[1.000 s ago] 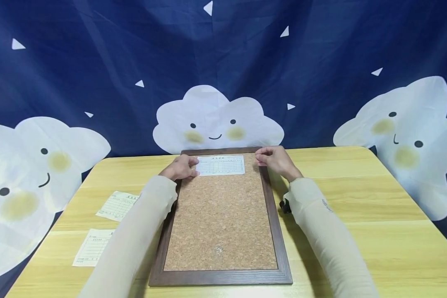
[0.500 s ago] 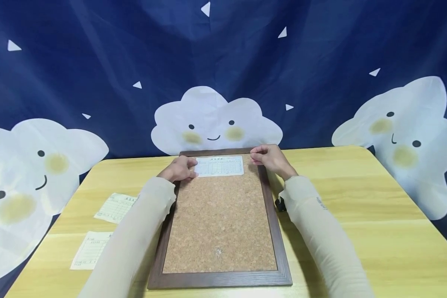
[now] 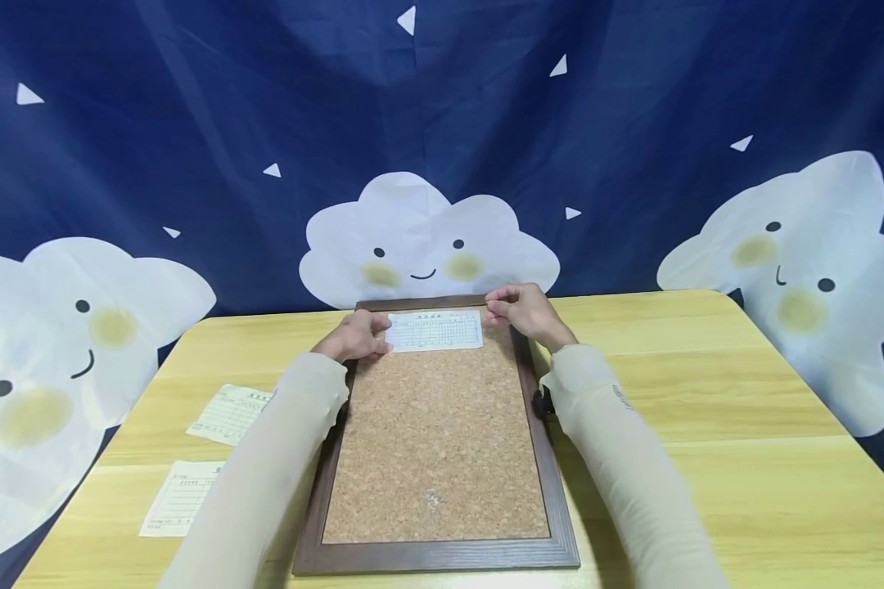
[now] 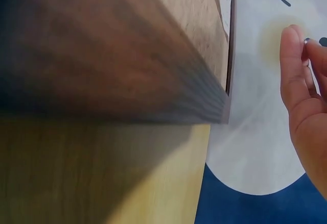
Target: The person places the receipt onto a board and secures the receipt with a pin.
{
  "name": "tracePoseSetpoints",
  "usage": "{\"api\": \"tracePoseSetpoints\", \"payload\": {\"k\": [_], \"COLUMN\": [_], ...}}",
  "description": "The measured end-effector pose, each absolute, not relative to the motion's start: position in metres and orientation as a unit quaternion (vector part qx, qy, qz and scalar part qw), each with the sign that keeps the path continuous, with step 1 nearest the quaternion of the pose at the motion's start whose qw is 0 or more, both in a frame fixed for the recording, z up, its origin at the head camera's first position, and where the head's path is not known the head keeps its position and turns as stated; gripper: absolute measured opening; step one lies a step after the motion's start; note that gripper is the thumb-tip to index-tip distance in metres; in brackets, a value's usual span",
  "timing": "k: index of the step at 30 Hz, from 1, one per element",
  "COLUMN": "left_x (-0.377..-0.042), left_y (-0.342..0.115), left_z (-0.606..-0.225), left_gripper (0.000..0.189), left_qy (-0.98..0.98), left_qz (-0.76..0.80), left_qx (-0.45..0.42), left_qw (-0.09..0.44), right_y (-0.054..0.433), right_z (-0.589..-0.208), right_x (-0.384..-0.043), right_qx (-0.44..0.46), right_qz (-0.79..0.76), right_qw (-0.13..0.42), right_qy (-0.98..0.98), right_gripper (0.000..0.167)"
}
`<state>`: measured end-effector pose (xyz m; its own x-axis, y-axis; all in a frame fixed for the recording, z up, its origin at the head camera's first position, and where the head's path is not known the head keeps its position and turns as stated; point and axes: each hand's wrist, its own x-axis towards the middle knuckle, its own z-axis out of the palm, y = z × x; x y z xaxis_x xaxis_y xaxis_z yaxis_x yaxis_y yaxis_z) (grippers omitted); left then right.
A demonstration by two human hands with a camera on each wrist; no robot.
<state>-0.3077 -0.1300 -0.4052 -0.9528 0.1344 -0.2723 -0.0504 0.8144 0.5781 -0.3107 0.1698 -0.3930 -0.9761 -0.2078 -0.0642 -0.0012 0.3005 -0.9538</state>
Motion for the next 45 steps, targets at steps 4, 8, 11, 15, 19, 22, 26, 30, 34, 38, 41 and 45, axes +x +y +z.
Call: {"api": "tracePoseSetpoints", "payload": {"k": [4, 8, 11, 15, 19, 22, 26, 30, 34, 38, 41, 45], "left_x": [-0.307, -0.308, -0.307, -0.307, -0.307, -0.307, -0.307, -0.306, -0.305, -0.305, -0.305, -0.306], "left_y": [-0.130, -0.130, -0.130, -0.130, -0.130, -0.130, -0.130, -0.128, -0.127, -0.127, -0.127, -0.128], "left_z": [-0.405, -0.405, -0.406, -0.405, -0.405, -0.405, -0.406, -0.406, -0.405, -0.404, -0.404, -0.403], "left_gripper": [0.056, 0.055, 0.055, 0.055, 0.055, 0.056, 0.056, 0.056, 0.055, 0.054, 0.055, 0.055], "left_qy": [0.939, 0.938, 0.939, 0.938, 0.936, 0.937, 0.939, 0.939, 0.938, 0.935, 0.935, 0.937], "left_qz": [0.307, 0.308, 0.307, 0.310, 0.314, 0.311, 0.305, 0.305, 0.310, 0.317, 0.315, 0.311], "left_qx": [0.021, 0.022, 0.023, 0.018, 0.013, 0.012, 0.011, 0.006, 0.005, 0.002, 0.003, 0.004], "left_qw": [0.154, 0.155, 0.152, 0.156, 0.160, 0.159, 0.158, 0.157, 0.157, 0.160, 0.161, 0.159], "right_y": [0.165, 0.162, 0.159, 0.153, 0.149, 0.147, 0.144, 0.141, 0.139, 0.135, 0.132, 0.129], "right_z": [-0.393, -0.392, -0.392, -0.394, -0.396, -0.397, -0.398, -0.398, -0.397, -0.398, -0.399, -0.397], "right_x": [-0.313, -0.314, -0.314, -0.317, -0.320, -0.321, -0.322, -0.323, -0.324, -0.325, -0.327, -0.329], "right_qx": [-0.064, -0.066, -0.070, -0.066, -0.055, -0.050, -0.048, -0.050, -0.050, -0.048, -0.048, -0.050], "right_qz": [-0.587, -0.597, -0.606, -0.611, -0.611, -0.616, -0.617, -0.611, -0.611, -0.615, -0.615, -0.617], "right_qw": [0.089, 0.095, 0.101, 0.105, 0.106, 0.109, 0.113, 0.113, 0.107, 0.106, 0.106, 0.106], "right_qy": [0.802, 0.794, 0.786, 0.781, 0.782, 0.779, 0.778, 0.782, 0.783, 0.780, 0.780, 0.778], "right_gripper": [0.025, 0.025, 0.024, 0.021, 0.022, 0.024, 0.026, 0.023, 0.020, 0.021, 0.023, 0.026]}}
